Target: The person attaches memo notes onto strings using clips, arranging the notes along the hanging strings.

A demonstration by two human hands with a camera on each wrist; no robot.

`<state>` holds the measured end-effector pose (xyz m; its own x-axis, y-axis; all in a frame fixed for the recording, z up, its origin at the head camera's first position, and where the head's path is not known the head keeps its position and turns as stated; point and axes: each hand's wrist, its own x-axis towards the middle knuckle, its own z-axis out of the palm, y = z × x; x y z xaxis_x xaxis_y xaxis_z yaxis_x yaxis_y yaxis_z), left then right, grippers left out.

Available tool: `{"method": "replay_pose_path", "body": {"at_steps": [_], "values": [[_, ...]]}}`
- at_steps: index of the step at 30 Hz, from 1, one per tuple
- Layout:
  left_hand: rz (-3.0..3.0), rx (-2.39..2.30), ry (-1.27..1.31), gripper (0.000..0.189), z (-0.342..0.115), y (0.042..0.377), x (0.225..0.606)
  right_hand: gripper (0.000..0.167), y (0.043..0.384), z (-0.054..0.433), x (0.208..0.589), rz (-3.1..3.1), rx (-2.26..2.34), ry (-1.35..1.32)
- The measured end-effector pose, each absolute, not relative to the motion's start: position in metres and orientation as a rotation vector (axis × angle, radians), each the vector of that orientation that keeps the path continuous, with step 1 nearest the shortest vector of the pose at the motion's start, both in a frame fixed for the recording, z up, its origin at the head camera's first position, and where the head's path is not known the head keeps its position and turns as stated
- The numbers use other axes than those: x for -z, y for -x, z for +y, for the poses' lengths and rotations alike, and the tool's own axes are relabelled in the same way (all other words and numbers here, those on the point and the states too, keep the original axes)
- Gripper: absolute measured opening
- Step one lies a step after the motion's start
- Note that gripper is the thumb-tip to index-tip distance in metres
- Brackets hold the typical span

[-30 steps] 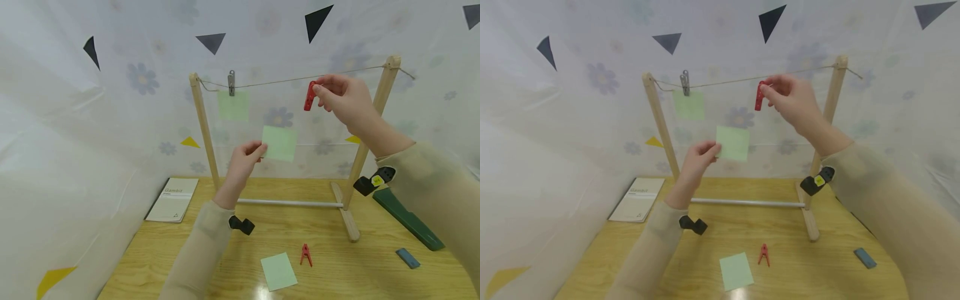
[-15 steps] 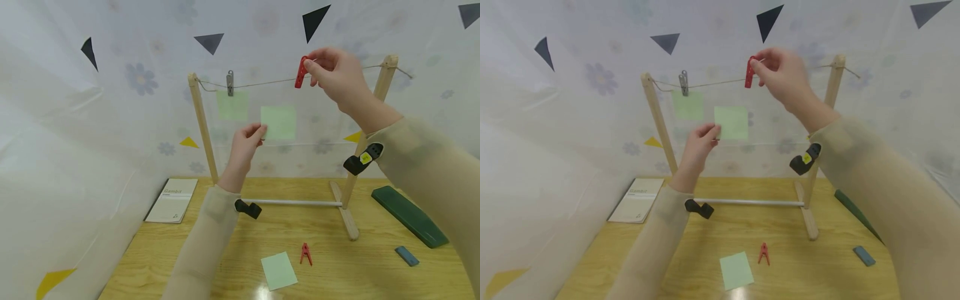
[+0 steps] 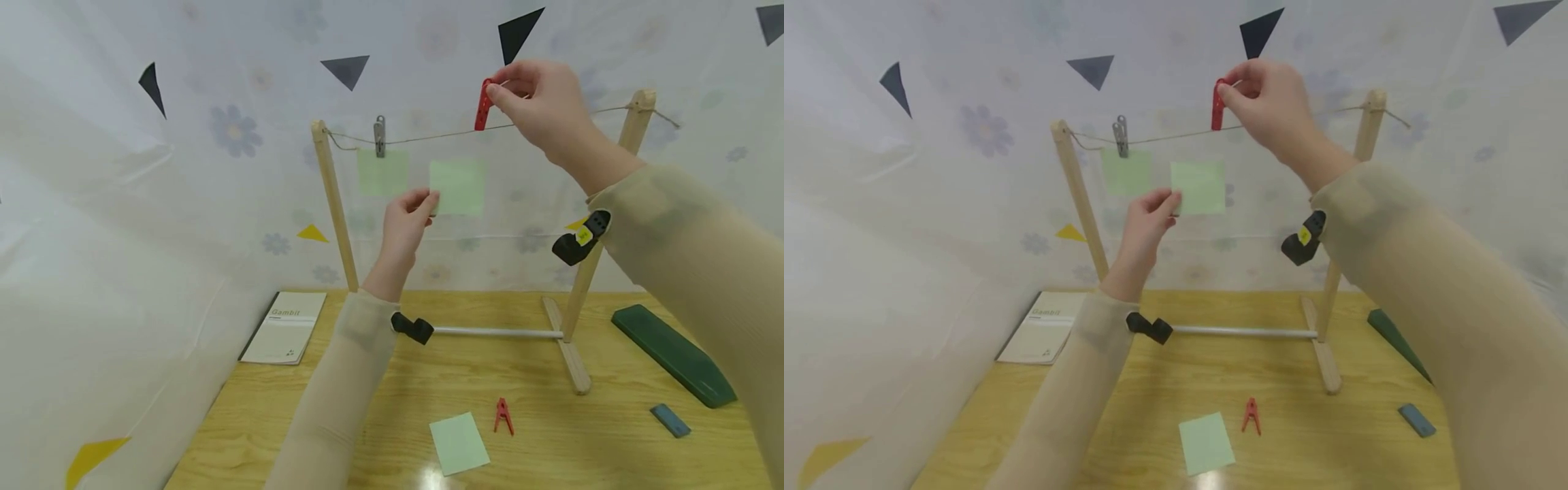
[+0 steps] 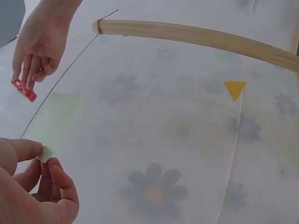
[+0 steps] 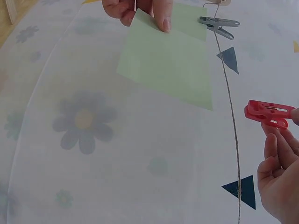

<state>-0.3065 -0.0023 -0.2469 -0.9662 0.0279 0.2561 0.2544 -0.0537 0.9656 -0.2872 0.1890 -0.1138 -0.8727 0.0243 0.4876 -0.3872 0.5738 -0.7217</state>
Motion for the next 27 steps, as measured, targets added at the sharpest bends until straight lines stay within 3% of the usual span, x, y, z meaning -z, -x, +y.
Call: {"method": "replay_pose_path", "body": {"at_steps": [27], "values": [[-1.951, 2.185, 0.271, 0.026, 0.015, 0.311, 0.24, 0.044, 0.292, 0.185, 0.112, -2.545, -0.876, -0.272]]}}
